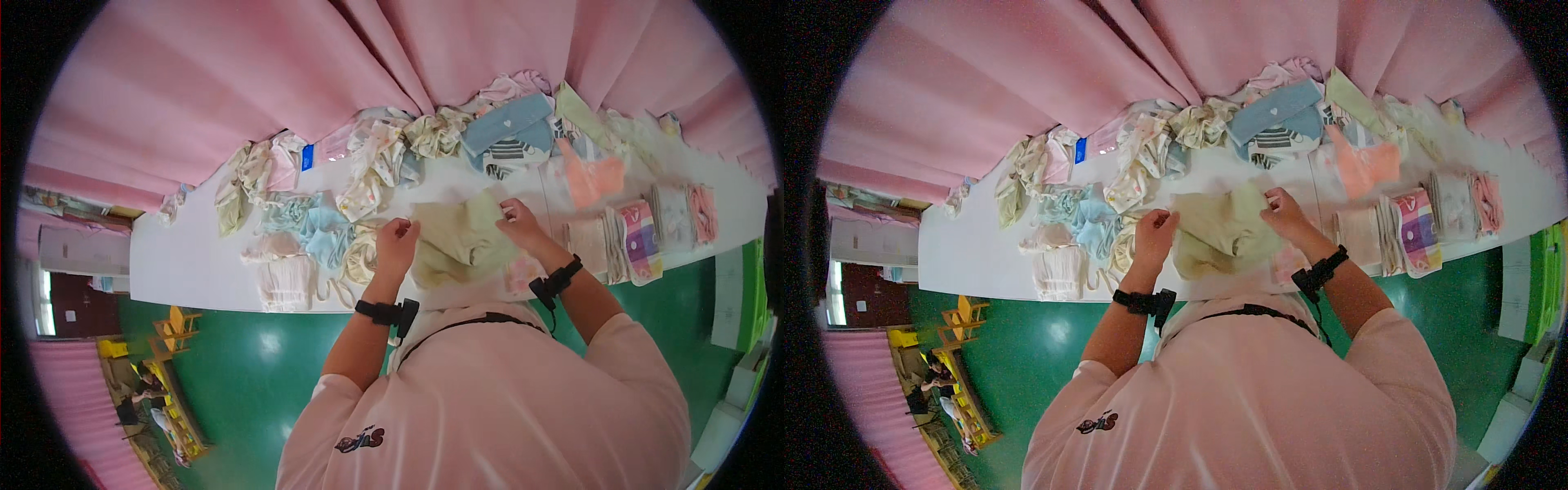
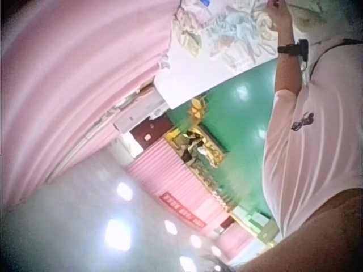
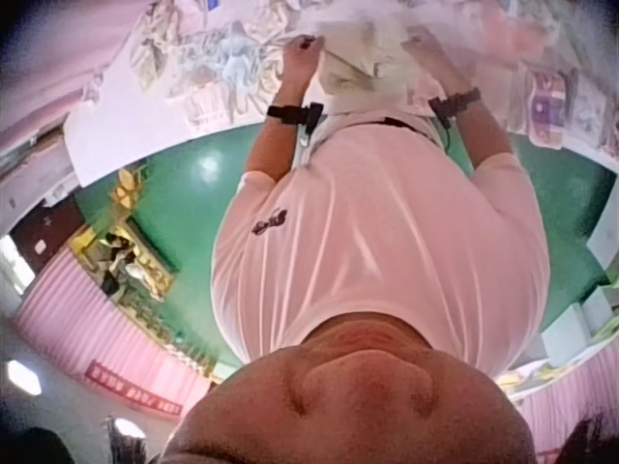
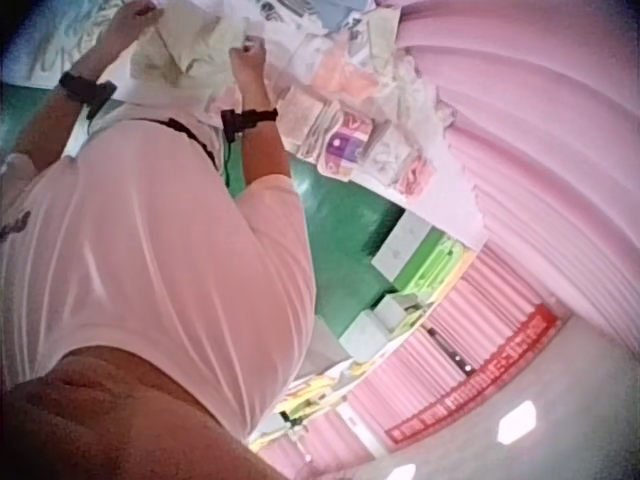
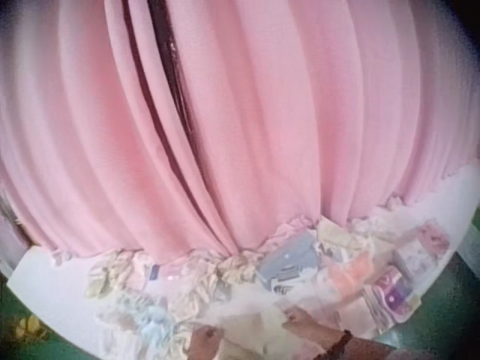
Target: Folding and organizing various small baby clothes on a white table.
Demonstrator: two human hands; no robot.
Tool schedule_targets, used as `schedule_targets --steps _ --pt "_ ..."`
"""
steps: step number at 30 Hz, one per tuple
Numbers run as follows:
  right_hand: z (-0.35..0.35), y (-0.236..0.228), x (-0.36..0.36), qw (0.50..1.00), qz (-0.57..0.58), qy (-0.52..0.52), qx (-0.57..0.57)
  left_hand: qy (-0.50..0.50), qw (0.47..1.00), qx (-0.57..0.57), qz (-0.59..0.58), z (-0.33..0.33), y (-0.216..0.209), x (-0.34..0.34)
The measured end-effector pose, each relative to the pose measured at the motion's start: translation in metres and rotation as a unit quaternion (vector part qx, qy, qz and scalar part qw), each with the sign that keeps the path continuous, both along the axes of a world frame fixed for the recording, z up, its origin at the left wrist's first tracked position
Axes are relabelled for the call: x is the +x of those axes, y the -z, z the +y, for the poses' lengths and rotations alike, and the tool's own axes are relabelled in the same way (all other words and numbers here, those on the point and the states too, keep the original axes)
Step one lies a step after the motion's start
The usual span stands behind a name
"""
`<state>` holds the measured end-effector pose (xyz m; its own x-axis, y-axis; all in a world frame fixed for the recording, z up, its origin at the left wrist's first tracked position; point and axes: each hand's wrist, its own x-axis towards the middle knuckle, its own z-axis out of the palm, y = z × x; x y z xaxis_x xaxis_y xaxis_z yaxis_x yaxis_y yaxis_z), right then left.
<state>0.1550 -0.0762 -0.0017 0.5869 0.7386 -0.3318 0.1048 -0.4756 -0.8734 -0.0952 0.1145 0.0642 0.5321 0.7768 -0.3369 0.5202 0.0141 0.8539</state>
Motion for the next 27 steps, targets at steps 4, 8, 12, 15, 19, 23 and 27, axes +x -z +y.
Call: schedule_targets --steps 4,8,12,15,19,23,27 --pt "-0.003 0.004 0.001 0.999 0.043 0.0 0.015 -0.104 0.961 -0.246 -0.074 -0.027 0.013 -0.022" --pt "-0.004 0.005 0.001 1.0 0.003 -0.012 0.004 -0.135 0.976 -0.158 -0.071 -0.03 0.045 -0.055" --pt "0.002 0.003 0.001 1.0 -0.011 -0.014 0.015 -0.106 0.977 -0.107 -0.149 -0.048 0.034 -0.054" --pt "0.008 0.0 0.005 0.998 0.059 -0.011 0.032 0.002 0.977 -0.19 -0.093 -0.048 0.042 -0.051" --pt "0.012 -0.031 0.01 0.98 0.184 -0.072 0.006 0.183 0.983 -0.021 0.0 -0.025 0.075 -0.061" --pt "0.012 -0.018 0.008 0.984 0.161 -0.081 -0.015 0.241 0.963 0.118 0.038 -0.043 0.042 -0.058" --pt "0.019 0.003 0.009 0.982 0.162 -0.056 0.073 0.283 0.93 0.224 0.073 -0.054 0.033 -0.057"
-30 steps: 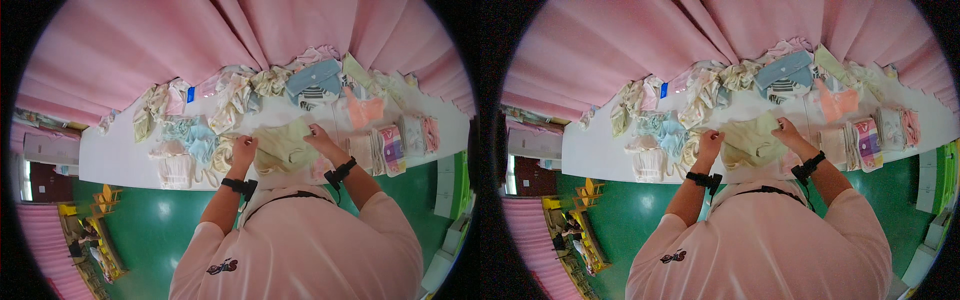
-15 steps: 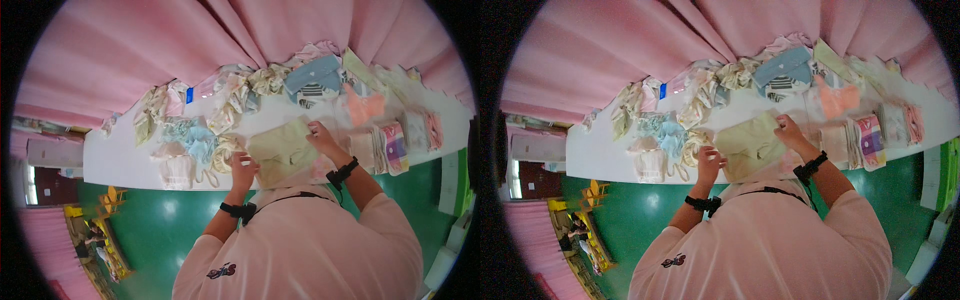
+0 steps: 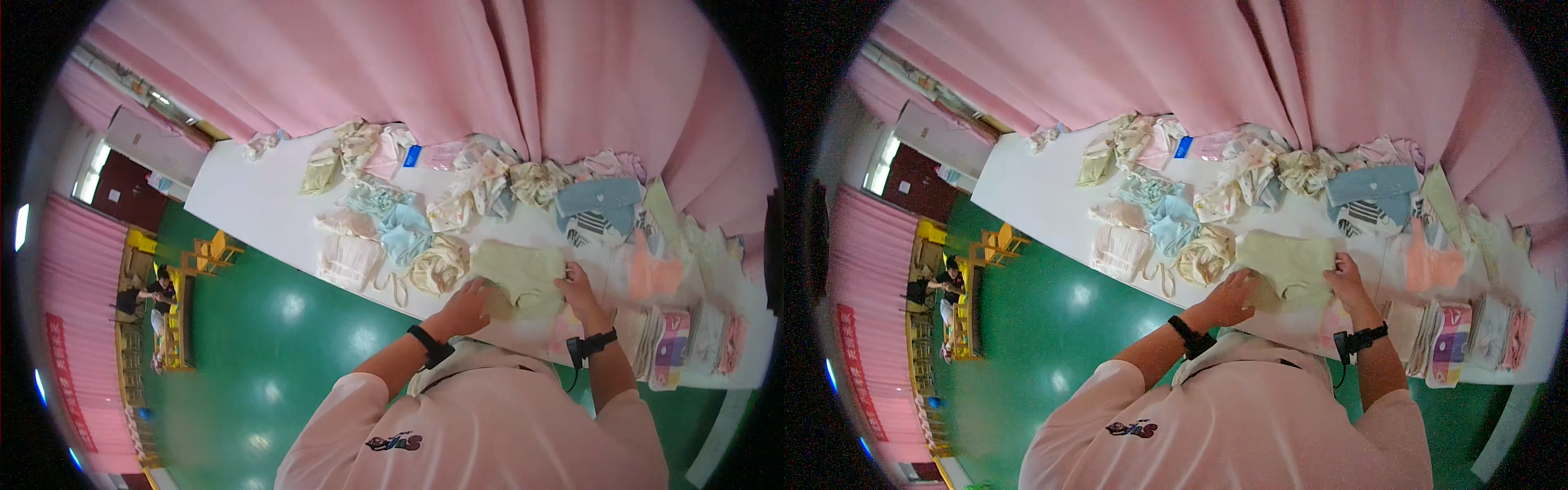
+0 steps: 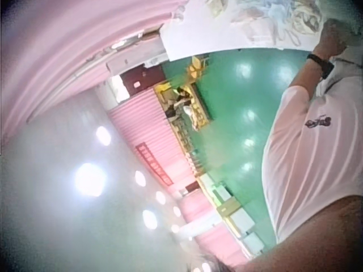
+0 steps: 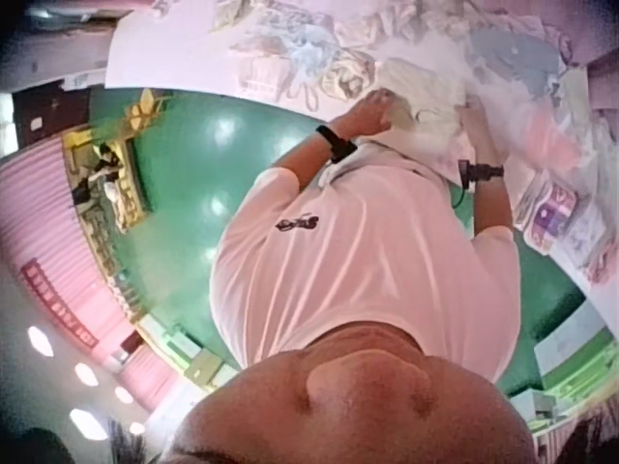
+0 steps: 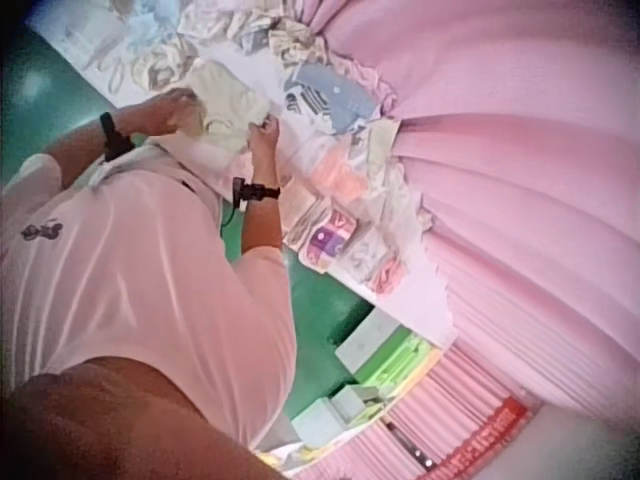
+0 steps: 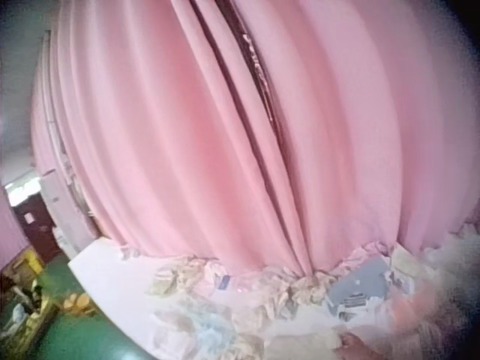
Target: Folding and organizing various small baby clothes on a white table.
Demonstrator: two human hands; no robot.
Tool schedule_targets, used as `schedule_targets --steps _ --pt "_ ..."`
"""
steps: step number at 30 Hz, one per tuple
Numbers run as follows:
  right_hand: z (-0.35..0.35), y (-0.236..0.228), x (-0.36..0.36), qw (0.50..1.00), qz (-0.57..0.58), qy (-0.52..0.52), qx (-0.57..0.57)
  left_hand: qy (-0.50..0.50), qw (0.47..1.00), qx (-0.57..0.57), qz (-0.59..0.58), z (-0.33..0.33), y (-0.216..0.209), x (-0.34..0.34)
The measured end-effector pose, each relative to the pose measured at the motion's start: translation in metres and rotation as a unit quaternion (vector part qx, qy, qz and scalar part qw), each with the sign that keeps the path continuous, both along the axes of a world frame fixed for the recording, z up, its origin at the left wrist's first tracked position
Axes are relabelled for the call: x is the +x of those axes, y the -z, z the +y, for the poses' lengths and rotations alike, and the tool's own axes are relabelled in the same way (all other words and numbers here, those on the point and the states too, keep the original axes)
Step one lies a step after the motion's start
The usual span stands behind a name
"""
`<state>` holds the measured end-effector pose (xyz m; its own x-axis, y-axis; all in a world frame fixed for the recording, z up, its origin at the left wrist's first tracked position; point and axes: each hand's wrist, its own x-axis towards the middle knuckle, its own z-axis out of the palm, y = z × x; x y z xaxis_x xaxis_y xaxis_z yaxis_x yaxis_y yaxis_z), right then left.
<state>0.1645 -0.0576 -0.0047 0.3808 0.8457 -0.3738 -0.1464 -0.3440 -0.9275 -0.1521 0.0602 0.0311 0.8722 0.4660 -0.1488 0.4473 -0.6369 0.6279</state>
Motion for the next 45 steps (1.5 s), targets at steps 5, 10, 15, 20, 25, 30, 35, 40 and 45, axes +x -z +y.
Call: schedule_targets --steps 5,10,15,20,25,30,35,40,45 --pt "0.016 0.012 -0.003 0.999 -0.046 0.017 -0.005 -0.03 0.999 -0.004 0.033 0.021 -0.008 0.006" --pt "0.013 0.008 -0.001 0.974 -0.219 0.035 -0.04 -0.189 0.968 0.001 -0.164 0.087 -0.014 -0.059" --pt "0.0 -0.028 -0.021 0.921 -0.363 0.141 0.019 -0.359 0.914 -0.077 -0.172 0.195 0.016 -0.203" --pt "-0.015 -0.029 -0.046 0.909 -0.365 0.199 -0.028 -0.488 0.867 0.074 -0.062 0.365 0.033 -0.288" --pt "-0.046 -0.025 -0.098 0.871 -0.404 0.252 -0.117 -0.414 0.871 0.263 0.022 0.453 0.036 -0.247" --pt "-0.02 -0.065 -0.175 0.851 -0.464 0.214 -0.12 -0.396 0.872 0.265 0.108 0.492 0.015 -0.245" --pt "-0.024 -0.067 -0.191 0.827 -0.514 0.19 -0.123 -0.352 0.89 0.281 0.069 0.542 0.032 -0.278" --pt "-0.009 -0.076 -0.199 0.855 -0.465 0.207 -0.102 -0.381 0.903 0.182 -0.082 0.537 -0.023 -0.301" --pt "0.025 -0.063 -0.2 0.878 -0.443 0.175 -0.052 -0.391 0.868 -0.053 -0.301 0.491 -0.094 -0.317"
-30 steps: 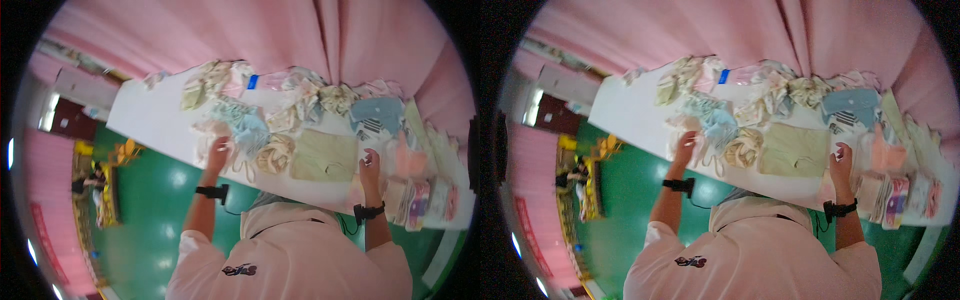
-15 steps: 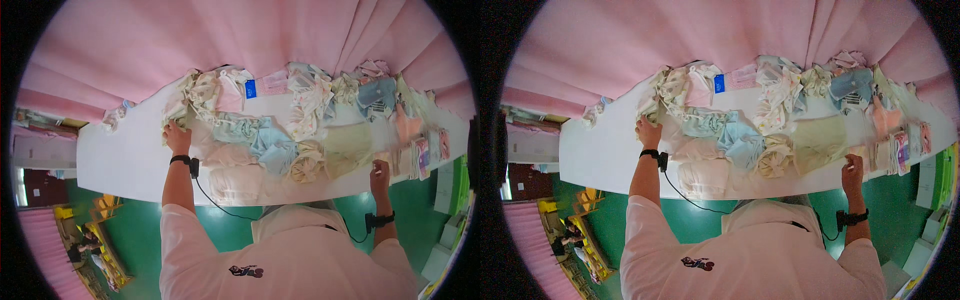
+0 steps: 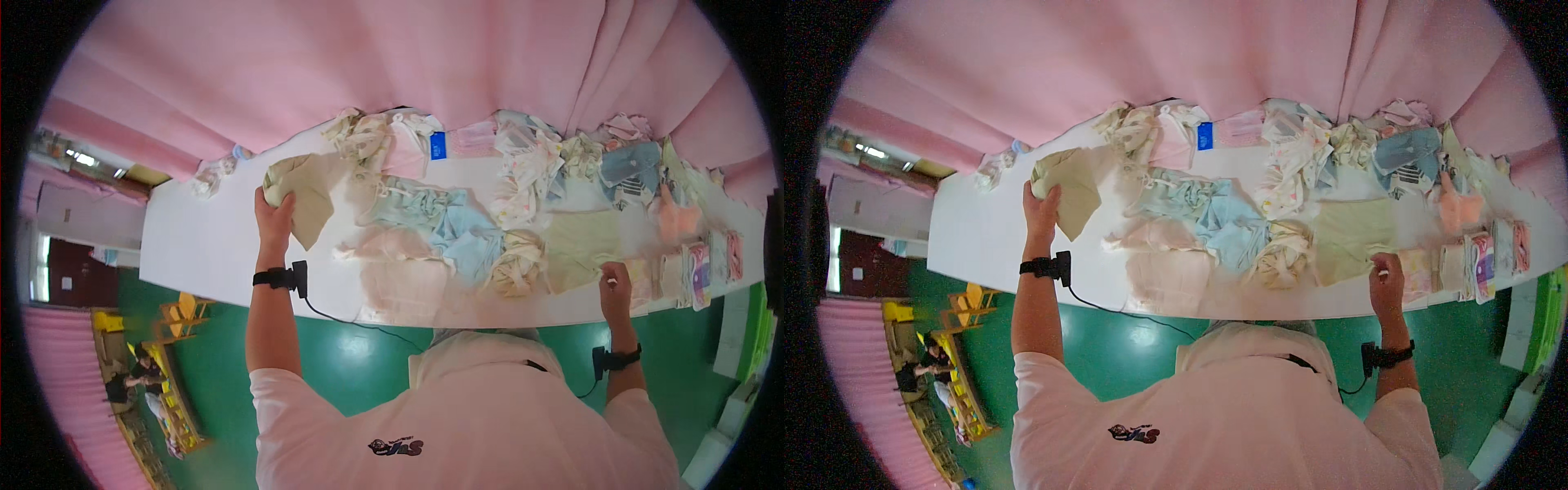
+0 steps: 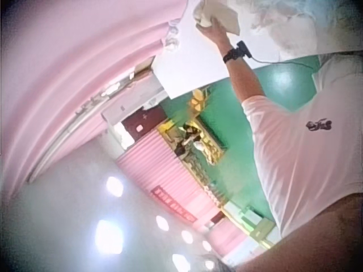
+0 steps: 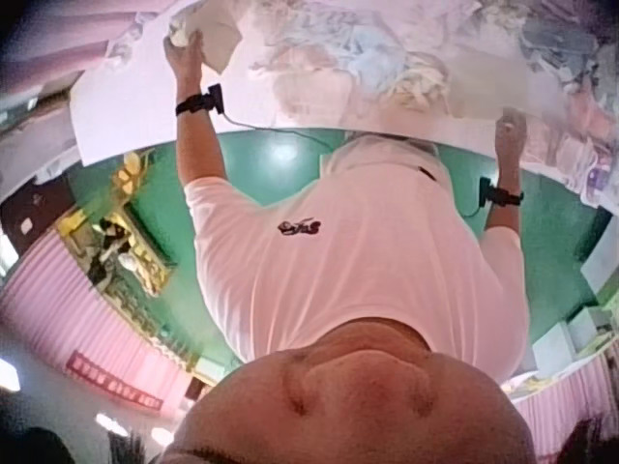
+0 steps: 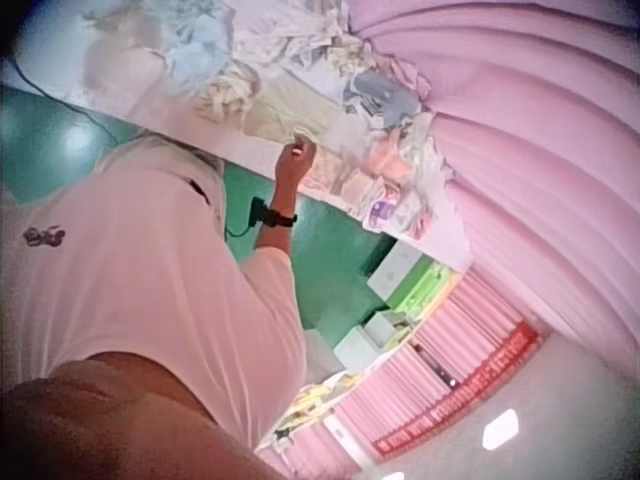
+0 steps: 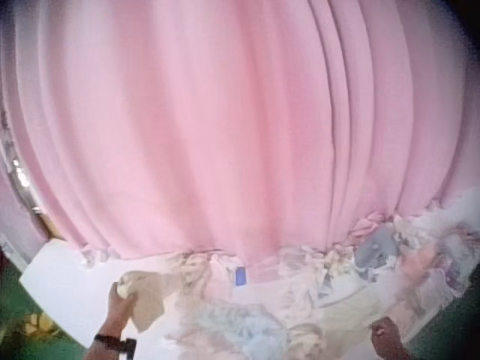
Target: Folding and organizing various small baby clothes on a white table.
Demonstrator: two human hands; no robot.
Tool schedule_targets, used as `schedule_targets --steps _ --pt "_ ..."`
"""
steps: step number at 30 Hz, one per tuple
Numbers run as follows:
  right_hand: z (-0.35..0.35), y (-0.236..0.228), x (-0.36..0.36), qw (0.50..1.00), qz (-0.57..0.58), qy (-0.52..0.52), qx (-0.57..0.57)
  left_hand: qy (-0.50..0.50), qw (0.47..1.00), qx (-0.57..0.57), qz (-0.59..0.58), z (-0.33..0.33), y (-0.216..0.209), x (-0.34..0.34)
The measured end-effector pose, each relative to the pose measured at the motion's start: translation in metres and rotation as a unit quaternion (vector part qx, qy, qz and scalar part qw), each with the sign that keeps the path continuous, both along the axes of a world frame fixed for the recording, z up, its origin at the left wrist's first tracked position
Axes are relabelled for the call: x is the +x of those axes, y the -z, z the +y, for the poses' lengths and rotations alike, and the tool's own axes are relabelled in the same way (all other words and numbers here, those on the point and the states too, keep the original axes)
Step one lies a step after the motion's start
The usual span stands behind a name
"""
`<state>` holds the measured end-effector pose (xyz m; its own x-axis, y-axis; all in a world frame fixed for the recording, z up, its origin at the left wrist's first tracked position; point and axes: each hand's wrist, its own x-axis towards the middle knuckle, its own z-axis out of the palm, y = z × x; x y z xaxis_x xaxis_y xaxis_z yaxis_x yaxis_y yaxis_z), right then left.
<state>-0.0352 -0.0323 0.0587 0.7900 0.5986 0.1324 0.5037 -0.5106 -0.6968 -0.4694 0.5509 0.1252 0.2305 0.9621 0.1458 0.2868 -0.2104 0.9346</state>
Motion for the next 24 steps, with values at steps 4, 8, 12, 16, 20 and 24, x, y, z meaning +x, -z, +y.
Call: schedule_targets --steps 4,8,12,16,20,24 --pt "0.037 0.015 -0.002 0.993 0.05 -0.09 0.065 0.044 0.994 -0.023 -0.094 -0.05 -0.053 0.017" --pt "0.09 0.003 -0.039 0.97 0.125 -0.185 0.094 0.018 0.995 0.08 -0.057 -0.075 -0.054 0.011" --pt "0.106 -0.01 -0.064 0.926 0.268 -0.246 0.102 -0.021 0.987 0.152 0.036 -0.131 -0.063 0.056" --pt "0.108 -0.034 -0.057 0.861 0.35 -0.344 0.134 0.096 0.992 0.04 -0.069 -0.226 -0.076 0.118" --pt "0.09 -0.056 -0.031 0.768 0.526 -0.3 0.207 0.169 0.962 -0.194 -0.094 -0.312 -0.02 0.184" --pt "0.043 -0.043 0.026 0.799 0.526 -0.247 0.159 0.282 0.831 -0.426 -0.22 -0.372 0.003 0.271"
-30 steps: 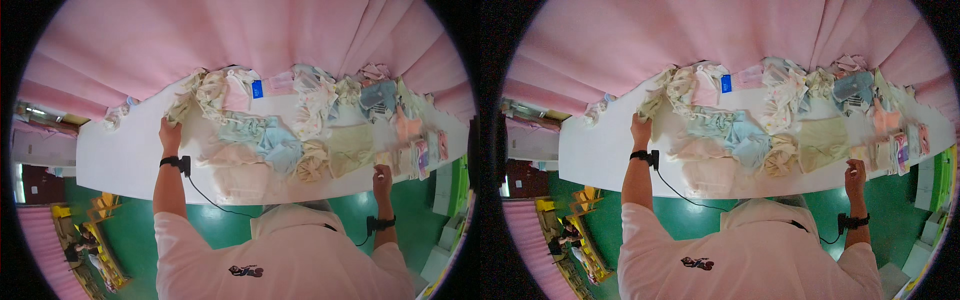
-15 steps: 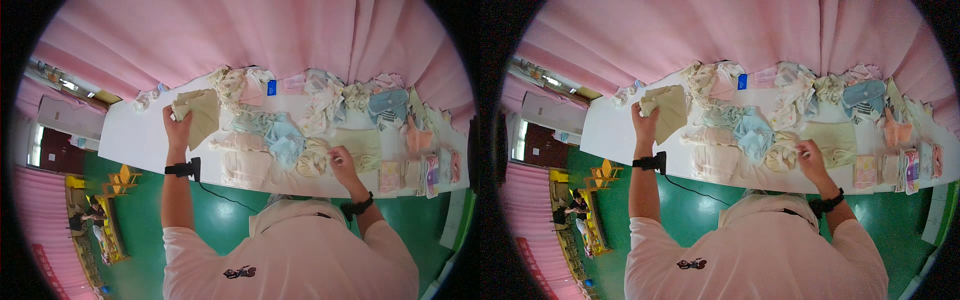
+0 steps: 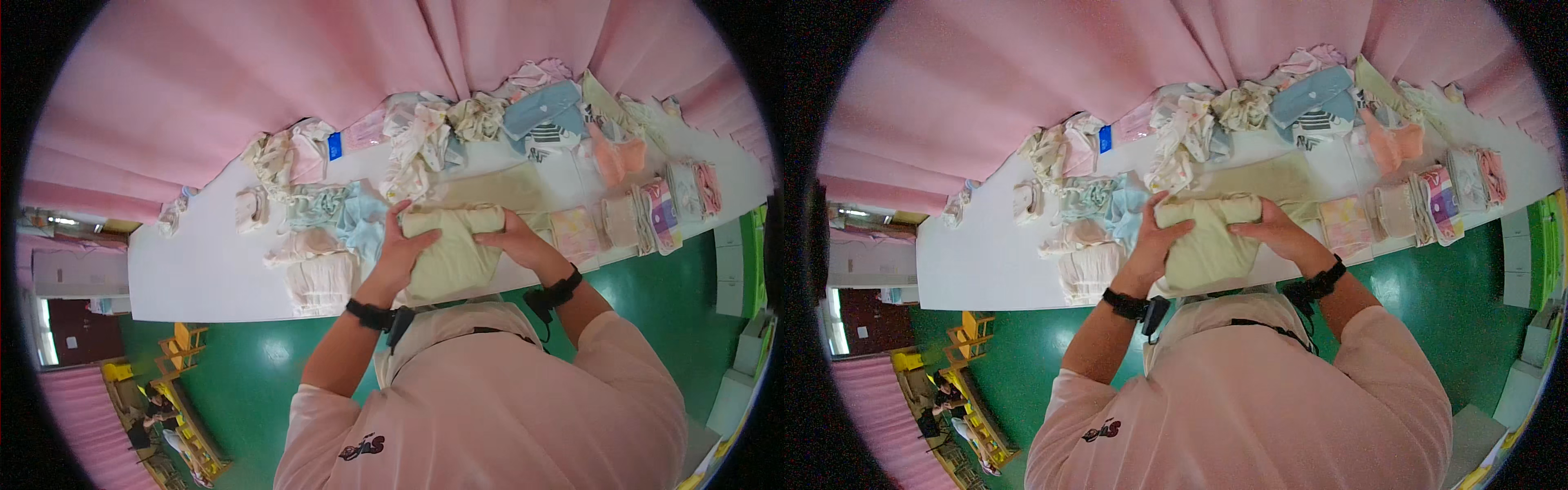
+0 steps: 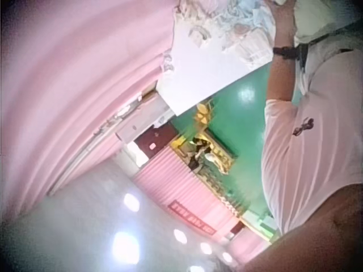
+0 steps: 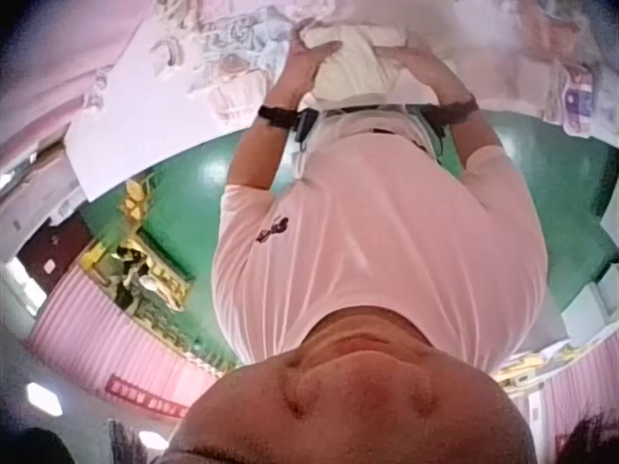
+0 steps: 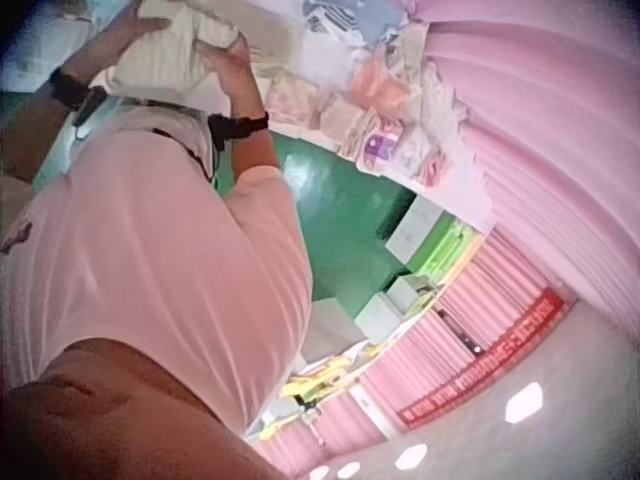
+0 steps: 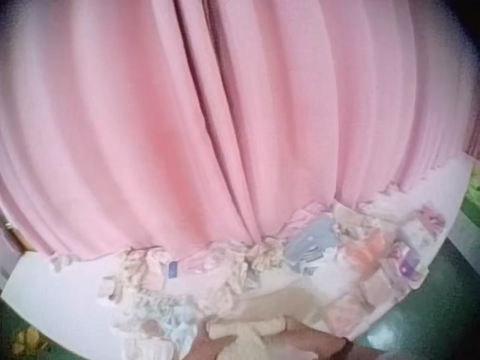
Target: Folding and organizing various small baby clothes on a white table.
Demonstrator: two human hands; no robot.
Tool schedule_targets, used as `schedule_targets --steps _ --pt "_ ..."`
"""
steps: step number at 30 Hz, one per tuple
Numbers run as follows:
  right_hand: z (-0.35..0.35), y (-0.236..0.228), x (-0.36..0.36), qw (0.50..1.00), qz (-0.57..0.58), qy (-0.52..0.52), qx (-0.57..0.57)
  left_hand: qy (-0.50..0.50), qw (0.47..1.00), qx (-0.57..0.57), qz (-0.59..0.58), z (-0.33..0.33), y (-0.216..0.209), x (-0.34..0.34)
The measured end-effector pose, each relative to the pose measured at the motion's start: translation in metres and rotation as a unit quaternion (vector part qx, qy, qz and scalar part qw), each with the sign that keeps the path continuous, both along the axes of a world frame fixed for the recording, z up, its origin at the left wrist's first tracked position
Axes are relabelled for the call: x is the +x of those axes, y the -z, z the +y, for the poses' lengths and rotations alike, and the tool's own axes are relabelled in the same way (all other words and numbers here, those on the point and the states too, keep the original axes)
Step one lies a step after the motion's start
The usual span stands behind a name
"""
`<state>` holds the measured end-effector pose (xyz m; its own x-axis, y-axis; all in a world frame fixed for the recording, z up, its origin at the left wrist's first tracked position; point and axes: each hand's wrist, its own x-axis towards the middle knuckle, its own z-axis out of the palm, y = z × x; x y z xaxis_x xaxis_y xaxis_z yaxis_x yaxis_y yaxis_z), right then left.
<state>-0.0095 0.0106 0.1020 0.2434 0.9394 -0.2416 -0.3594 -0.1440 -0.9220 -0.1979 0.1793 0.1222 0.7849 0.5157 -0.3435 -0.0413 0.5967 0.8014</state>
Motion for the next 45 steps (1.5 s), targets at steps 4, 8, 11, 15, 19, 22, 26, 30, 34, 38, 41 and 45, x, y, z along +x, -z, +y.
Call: schedule_targets --steps 4,8,11,15,19,22,26,30,34,38,41,45 --pt "-0.033 -0.004 0.037 0.994 0.042 0.094 -0.023 0.05 0.994 -0.093 -0.018 -0.013 0.01 0.049" --pt "-0.042 -0.031 0.066 0.988 -0.047 0.14 -0.044 0.097 0.986 -0.123 -0.057 -0.021 0.007 0.079" --pt "-0.05 -0.042 0.076 0.968 -0.217 0.123 0.023 0.093 0.985 0.127 -0.066 -0.023 -0.01 0.079" --pt "-0.056 -0.084 0.066 0.838 -0.515 0.059 0.17 0.074 0.888 0.453 -0.031 -0.042 -0.037 0.047" --pt "-0.057 -0.107 0.055 0.841 -0.512 -0.051 0.167 0.182 0.844 0.501 0.062 -0.042 -0.039 0.024" --pt "-0.05 -0.125 0.047 0.883 -0.446 -0.139 0.048 0.26 0.788 0.545 0.116 -0.031 -0.021 0.008" --pt "-0.039 -0.115 0.048 0.938 -0.339 -0.064 -0.021 0.18 0.858 0.476 -0.07 -0.033 0.018 0.006" --pt "-0.033 -0.111 0.055 0.986 -0.132 0.103 -0.005 0.105 0.934 0.342 0.004 -0.032 0.009 0.002" --pt "-0.026 -0.131 0.061 0.967 -0.169 0.186 0.028 0.033 0.977 0.211 -0.025 -0.009 0.028 -0.003" --pt "-0.014 -0.147 0.052 0.968 -0.152 0.188 0.069 0.145 0.988 0.0 -0.057 0.0 0.014 0.014" --pt "-0.009 -0.154 0.035 0.974 -0.093 0.154 0.135 0.187 0.967 -0.102 -0.137 -0.009 -0.001 0.031" --pt "-0.006 -0.135 0.019 0.988 0.007 0.143 0.057 0.222 0.941 -0.191 -0.172 -0.019 -0.01 0.041"
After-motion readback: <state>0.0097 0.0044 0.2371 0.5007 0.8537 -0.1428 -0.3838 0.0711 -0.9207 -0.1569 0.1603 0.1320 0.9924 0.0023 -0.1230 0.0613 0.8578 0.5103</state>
